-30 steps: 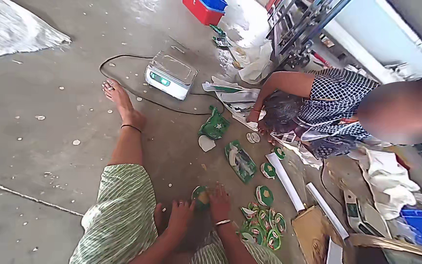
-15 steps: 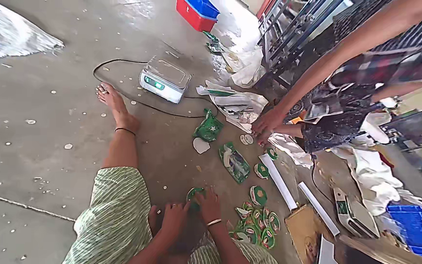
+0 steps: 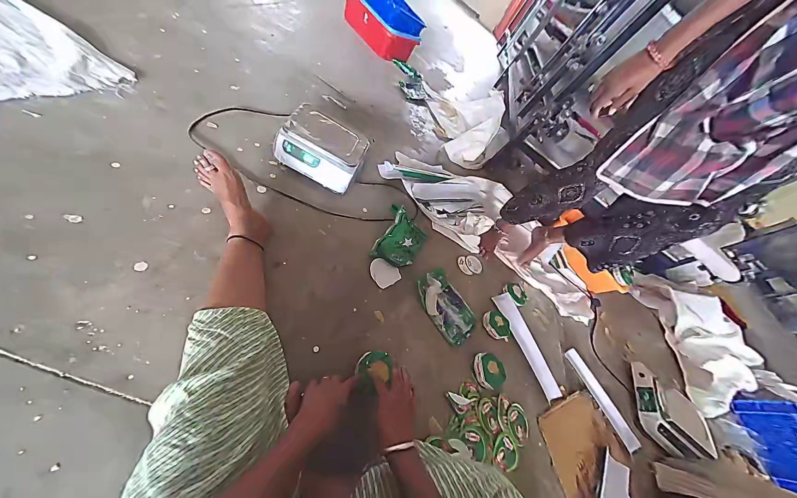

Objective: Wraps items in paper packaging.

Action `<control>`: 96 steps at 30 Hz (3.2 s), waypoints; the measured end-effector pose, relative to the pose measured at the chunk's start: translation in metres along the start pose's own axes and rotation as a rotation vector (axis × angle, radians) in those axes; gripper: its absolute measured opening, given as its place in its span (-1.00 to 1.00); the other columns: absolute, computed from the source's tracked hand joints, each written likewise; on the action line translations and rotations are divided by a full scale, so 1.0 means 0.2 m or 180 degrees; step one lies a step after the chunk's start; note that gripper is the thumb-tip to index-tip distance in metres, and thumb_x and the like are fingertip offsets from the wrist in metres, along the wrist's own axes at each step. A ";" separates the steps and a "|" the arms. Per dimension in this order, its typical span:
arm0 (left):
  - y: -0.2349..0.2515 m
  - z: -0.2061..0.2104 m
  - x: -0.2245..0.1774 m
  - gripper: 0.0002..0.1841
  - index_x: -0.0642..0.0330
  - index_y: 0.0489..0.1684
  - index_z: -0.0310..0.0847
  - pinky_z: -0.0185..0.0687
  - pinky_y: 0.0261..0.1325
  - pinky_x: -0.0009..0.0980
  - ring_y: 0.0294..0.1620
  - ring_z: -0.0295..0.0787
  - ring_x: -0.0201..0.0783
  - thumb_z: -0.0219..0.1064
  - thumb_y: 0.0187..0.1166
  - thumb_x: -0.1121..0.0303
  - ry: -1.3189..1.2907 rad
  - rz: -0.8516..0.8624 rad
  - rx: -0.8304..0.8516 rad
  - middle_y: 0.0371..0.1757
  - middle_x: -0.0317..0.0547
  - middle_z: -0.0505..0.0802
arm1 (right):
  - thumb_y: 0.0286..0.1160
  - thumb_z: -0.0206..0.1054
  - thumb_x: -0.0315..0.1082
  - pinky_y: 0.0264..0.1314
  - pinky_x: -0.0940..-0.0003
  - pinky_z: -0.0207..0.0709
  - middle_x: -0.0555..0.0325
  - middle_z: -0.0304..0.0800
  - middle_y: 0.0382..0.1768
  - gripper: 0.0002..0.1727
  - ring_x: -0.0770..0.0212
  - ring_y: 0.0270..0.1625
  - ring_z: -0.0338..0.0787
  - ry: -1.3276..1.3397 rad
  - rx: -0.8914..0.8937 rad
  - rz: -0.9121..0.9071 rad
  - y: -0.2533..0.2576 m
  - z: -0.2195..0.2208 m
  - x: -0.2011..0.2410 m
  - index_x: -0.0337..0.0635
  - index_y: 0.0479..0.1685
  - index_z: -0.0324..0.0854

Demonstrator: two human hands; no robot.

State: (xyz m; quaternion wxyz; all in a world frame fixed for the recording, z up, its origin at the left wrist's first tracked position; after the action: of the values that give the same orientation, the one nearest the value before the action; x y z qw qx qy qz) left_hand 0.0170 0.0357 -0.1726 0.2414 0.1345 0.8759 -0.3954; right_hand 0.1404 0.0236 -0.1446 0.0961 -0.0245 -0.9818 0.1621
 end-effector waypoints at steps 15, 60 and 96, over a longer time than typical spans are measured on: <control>-0.01 0.04 -0.02 -0.36 -0.15 0.84 0.21 0.24 0.58 0.39 0.64 0.41 0.37 0.13 0.72 0.47 0.0239 0.0002 0.0053 0.64 0.27 0.53 | 0.62 0.27 -0.29 0.80 -0.44 -0.26 -0.11 0.19 0.82 -0.59 -0.25 0.91 -0.08 -0.0187 0.0553 0.0395 -0.08 0.06 -0.11 0.14 0.43 0.74; 0.05 -0.09 -0.04 -0.53 0.42 0.53 0.44 0.60 0.34 -0.13 0.23 0.73 -0.03 0.28 0.61 0.62 -0.3755 -0.0199 -0.1712 0.32 0.31 0.73 | 0.55 0.41 -0.48 0.19 0.03 0.69 -0.24 0.84 0.12 -0.13 -0.05 0.04 0.89 0.2894 0.0299 0.0689 0.21 -0.13 -0.29 -0.30 0.82 -0.03; 0.26 0.17 -0.26 -0.32 0.52 0.70 0.25 0.06 0.80 0.11 0.81 0.20 0.29 0.28 0.64 0.30 0.0660 0.0629 -0.1809 0.75 0.38 0.36 | 0.53 0.47 -0.27 0.18 -0.11 0.67 -0.05 0.88 0.13 -0.05 -0.06 0.02 0.90 0.2216 0.0170 0.0866 0.31 -0.02 -0.40 -0.17 0.87 -0.05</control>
State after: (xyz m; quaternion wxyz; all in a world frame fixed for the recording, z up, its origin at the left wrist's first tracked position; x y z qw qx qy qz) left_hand 0.0944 0.0412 -0.1974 0.2161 0.1857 0.9540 -0.0937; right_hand 0.2205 0.0782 -0.1746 0.4023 -0.2059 -0.8735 0.1809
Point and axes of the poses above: each hand's wrist, its own y-axis towards the middle knuckle, its own z-axis out of the palm, x = y × z, the point moved 7 cm from there along y, towards the middle knuckle
